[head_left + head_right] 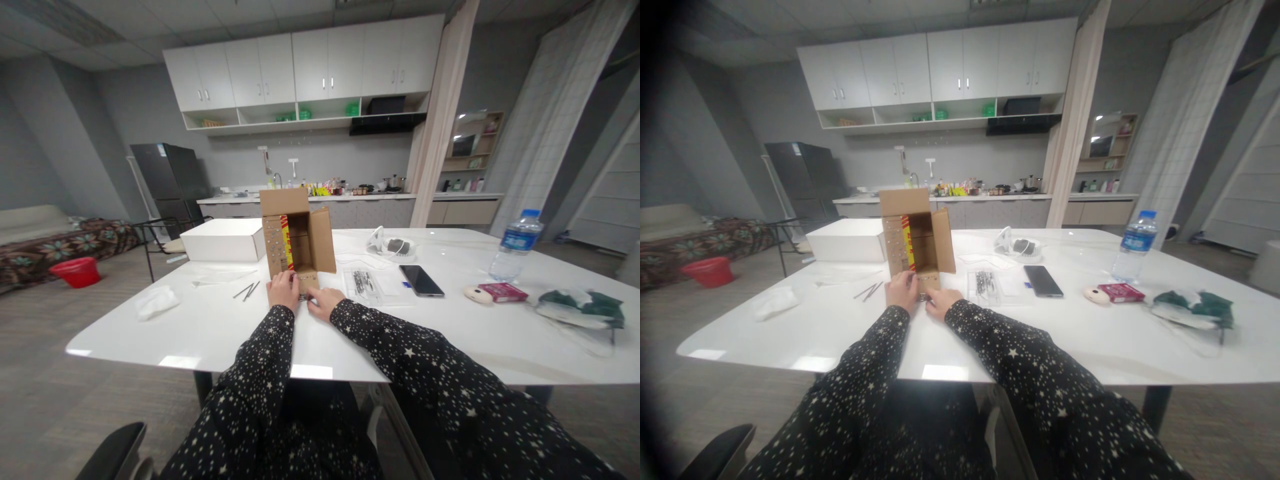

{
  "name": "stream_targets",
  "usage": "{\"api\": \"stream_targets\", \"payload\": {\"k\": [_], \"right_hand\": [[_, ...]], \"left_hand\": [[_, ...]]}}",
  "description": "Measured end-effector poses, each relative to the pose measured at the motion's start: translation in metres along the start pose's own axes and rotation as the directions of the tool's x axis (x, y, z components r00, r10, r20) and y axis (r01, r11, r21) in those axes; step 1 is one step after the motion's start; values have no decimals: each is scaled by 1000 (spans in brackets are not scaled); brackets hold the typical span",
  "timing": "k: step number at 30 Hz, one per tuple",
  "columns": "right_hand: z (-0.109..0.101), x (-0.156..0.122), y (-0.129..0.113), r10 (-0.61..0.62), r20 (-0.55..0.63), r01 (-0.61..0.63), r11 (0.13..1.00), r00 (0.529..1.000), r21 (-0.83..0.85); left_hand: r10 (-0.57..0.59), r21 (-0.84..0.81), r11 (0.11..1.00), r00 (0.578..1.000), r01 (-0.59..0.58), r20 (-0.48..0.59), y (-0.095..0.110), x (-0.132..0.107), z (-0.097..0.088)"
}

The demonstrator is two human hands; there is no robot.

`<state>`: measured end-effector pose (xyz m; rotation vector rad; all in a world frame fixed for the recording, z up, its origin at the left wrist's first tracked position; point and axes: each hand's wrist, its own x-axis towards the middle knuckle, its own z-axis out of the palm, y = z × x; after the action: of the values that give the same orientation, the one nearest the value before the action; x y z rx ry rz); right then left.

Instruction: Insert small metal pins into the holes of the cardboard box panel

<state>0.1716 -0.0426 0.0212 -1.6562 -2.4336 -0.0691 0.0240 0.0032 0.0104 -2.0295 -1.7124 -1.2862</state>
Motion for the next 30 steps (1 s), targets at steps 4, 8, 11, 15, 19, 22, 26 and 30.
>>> {"api": "stream_targets", "payload": {"k": [4, 8, 11, 15, 19, 22, 26, 30], "right_hand": [[1, 0, 0, 4, 2, -4, 1000, 1000, -1], [2, 0, 1, -10, -13, 10, 1000, 1000, -4], [2, 0, 1, -17, -23, 16, 1000, 1000, -9], [1, 0, 1, -25, -23, 25, 1000, 999, -9], [0, 0, 1, -27, -20, 27, 1000, 999, -7], [0, 1, 1, -18, -13, 18, 1000, 1000, -7], [0, 1, 1, -17, 3, 17, 1000, 1000, -10], [-1, 0, 0, -25, -13, 25, 1000, 1000, -9]], "left_hand": [[78, -96, 992, 996, -81, -35, -7, 2, 6], [142, -169, 974, 987, -154, -79, -11, 3, 8], [147, -195, 967, 983, -167, -110, -11, 2, 6], [161, -210, 959, 977, -188, -137, -8, 1, 3], [183, -232, 949, 973, -212, -141, -5, -1, 0], [185, -246, 946, 975, -209, -120, -5, -2, 0], [203, -249, 948, 979, -199, -11, -6, -3, 3], [227, -238, 951, 968, -196, 109, -7, -3, 6]]}}
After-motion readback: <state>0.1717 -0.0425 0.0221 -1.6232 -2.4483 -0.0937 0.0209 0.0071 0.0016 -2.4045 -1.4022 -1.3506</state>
